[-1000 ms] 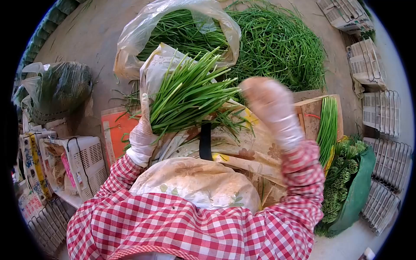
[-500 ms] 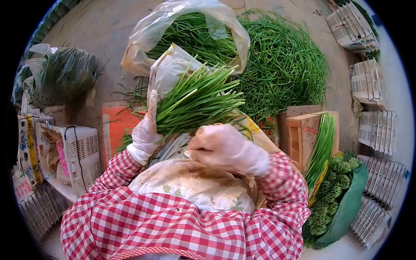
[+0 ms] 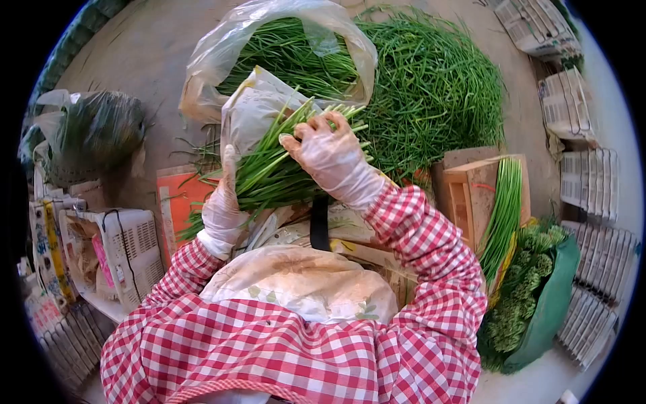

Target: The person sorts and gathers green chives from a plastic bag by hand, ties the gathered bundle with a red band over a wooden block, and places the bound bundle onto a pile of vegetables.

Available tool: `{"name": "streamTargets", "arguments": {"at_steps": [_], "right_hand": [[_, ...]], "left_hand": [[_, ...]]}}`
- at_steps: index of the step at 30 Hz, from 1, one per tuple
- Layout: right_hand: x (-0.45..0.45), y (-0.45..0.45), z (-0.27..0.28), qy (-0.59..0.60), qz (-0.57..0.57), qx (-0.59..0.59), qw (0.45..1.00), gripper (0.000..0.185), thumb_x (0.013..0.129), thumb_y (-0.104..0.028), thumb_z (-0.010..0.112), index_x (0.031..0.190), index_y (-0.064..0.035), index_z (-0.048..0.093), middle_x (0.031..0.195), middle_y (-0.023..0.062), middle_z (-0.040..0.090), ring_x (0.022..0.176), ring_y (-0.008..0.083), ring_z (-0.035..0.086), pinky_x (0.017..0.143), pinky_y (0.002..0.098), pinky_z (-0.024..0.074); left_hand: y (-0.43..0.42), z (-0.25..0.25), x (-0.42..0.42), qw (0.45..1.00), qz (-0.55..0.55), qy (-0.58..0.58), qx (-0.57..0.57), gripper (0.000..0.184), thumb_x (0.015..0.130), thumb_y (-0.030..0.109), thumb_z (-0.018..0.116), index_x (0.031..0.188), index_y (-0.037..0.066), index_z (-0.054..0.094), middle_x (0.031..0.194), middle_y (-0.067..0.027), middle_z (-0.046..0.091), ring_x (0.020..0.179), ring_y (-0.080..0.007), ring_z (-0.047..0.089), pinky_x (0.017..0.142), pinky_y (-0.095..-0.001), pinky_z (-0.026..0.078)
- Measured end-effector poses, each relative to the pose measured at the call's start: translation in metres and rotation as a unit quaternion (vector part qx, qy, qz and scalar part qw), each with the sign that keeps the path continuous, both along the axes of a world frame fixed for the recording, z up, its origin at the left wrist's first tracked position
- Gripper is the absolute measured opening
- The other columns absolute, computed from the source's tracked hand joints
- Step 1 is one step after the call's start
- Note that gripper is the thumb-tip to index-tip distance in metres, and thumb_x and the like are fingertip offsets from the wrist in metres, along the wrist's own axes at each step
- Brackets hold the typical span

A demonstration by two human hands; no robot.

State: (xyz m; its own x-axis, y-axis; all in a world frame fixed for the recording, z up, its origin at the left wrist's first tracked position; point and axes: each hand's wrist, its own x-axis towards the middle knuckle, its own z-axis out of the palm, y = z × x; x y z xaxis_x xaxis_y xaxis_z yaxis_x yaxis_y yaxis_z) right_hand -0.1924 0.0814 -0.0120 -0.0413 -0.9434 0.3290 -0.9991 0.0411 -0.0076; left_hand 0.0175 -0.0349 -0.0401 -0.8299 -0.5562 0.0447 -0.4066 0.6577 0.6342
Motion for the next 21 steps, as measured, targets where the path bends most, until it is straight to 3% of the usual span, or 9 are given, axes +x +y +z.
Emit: {"name": "streamTargets", "arguments": {"at_steps": [2, 4, 8, 9, 12, 15, 17, 19, 21], "right_hand": [[-0.005, -0.002, 0.006, 0.005, 0.005, 0.007, 1.0, 0.02, 0.08, -0.02, 0.055, 0.098, -0.0154, 0.062, 0.091, 0.0029, 0.06, 0.092, 0.0197, 0.057, 0.089, 0.0426, 0.0387], [-0.014, 0.0, 0.008, 0.049, 0.1, -0.026, 0.993, 0.017, 0.075, -0.018, 0.056, 0.091, -0.0124, 0.06, 0.085, 0.0016, 0.058, 0.089, 0.0192, 0.057, 0.092, 0.0431, 0.0376], [-0.044, 0.007, 0.027, 0.215, 0.07, -0.002, 0.974, 0.018, 0.073, -0.016, 0.057, 0.09, -0.0098, 0.06, 0.086, 0.0013, 0.058, 0.09, 0.0197, 0.056, 0.096, 0.0421, 0.0369], [-0.057, 0.008, 0.032, 0.231, 0.045, 0.012, 0.972, 0.021, 0.076, -0.016, 0.059, 0.096, -0.0084, 0.059, 0.09, 0.0018, 0.06, 0.088, 0.0196, 0.057, 0.095, 0.0415, 0.0383], [-0.073, 0.021, 0.026, 0.149, 0.016, -0.037, 0.988, 0.032, 0.081, -0.02, 0.061, 0.11, -0.0075, 0.055, 0.101, 0.0044, 0.061, 0.086, 0.0204, 0.059, 0.092, 0.041, 0.0415], [-0.083, 0.039, 0.013, -0.095, -0.134, 0.002, 0.986, 0.05, 0.084, -0.026, 0.061, 0.13, -0.0128, 0.044, 0.105, 0.0104, 0.064, 0.086, 0.0209, 0.064, 0.076, 0.0325, 0.0511], [-0.082, 0.059, 0.012, -0.184, -0.22, -0.067, 0.956, 0.047, 0.085, -0.025, 0.06, 0.129, -0.0117, 0.046, 0.099, 0.0099, 0.066, 0.081, 0.0203, 0.065, 0.071, 0.0316, 0.0519], [-0.086, 0.08, -0.003, -0.282, -0.263, -0.073, 0.92, 0.036, 0.086, -0.022, 0.06, 0.119, -0.0083, 0.055, 0.095, 0.0096, 0.067, 0.078, 0.0215, 0.065, 0.071, 0.0334, 0.0512], [-0.072, 0.093, 0.008, -0.358, -0.273, -0.029, 0.892, 0.024, 0.088, -0.018, 0.057, 0.107, -0.0035, 0.061, 0.087, 0.0076, 0.067, 0.074, 0.0176, 0.063, 0.067, 0.0298, 0.0503]], "left_hand": [[0.0, 0.0, 0.001, 1.0, -0.004, -0.001, -0.025, 0.113, 0.061, 0.031, 0.08, 0.144, 0.006, 0.008, 0.107, -0.0195, 0.056, 0.08, -0.0345, 0.06, 0.065, -0.0414, 0.048], [0.0, 0.001, -0.001, 0.998, -0.003, 0.008, -0.055, 0.112, 0.062, 0.03, 0.081, 0.144, 0.003, 0.01, 0.101, -0.0169, 0.056, 0.085, -0.0334, 0.057, 0.071, -0.0399, 0.047], [0.001, -0.001, -0.006, 0.997, -0.019, 0.069, -0.031, 0.106, 0.063, 0.028, 0.08, 0.143, 0.003, 0.015, 0.1, -0.0144, 0.057, 0.083, -0.0311, 0.058, 0.07, -0.0376, 0.047], [0.003, 0.004, -0.007, 0.997, -0.023, 0.068, -0.029, 0.106, 0.063, 0.028, 0.08, 0.143, 0.003, 0.015, 0.1, -0.0144, 0.057, 0.083, -0.0311, 0.058, 0.07, -0.0376, 0.047], [0.003, 0.01, -0.006, 0.999, -0.035, 0.04, -0.004, 0.098, 0.067, 0.023, 0.078, 0.143, 0.005, 0.018, 0.105, -0.0133, 0.058, 0.084, -0.0296, 0.061, 0.07, -0.035, 0.048], [-0.008, 0.002, -0.001, 0.997, -0.045, 0.046, 0.048, 0.088, 0.071, 0.016, 0.074, 0.142, 0.008, 0.024, 0.114, -0.0131, 0.058, 0.091, -0.0279, 0.063, 0.073, -0.0314, 0.049], [-0.018, 0.001, 0.004, 0.993, -0.058, 0.067, 0.081, 0.08, 0.074, 0.01, 0.07, 0.142, 0.01, 0.026, 0.122, -0.0157, 0.054, 0.1, -0.0286, 0.061, 0.077, -0.0293, 0.048], [-0.024, 0.013, 0.009, 0.995, -0.062, 0.061, 0.058, 0.078, 0.074, 0.007, 0.069, 0.141, 0.01, 0.029, 0.125, -0.0117, 0.054, 0.102, -0.0238, 0.06, 0.079, -0.0272, 0.048], [-0.024, 0.023, 0.005, 0.915, -0.005, 0.173, 0.364, 0.074, 0.074, 0.003, 0.068, 0.139, 0.009, 0.033, 0.128, -0.0074, 0.052, 0.104, -0.0186, 0.058, 0.082, -0.0275, 0.048]]}}
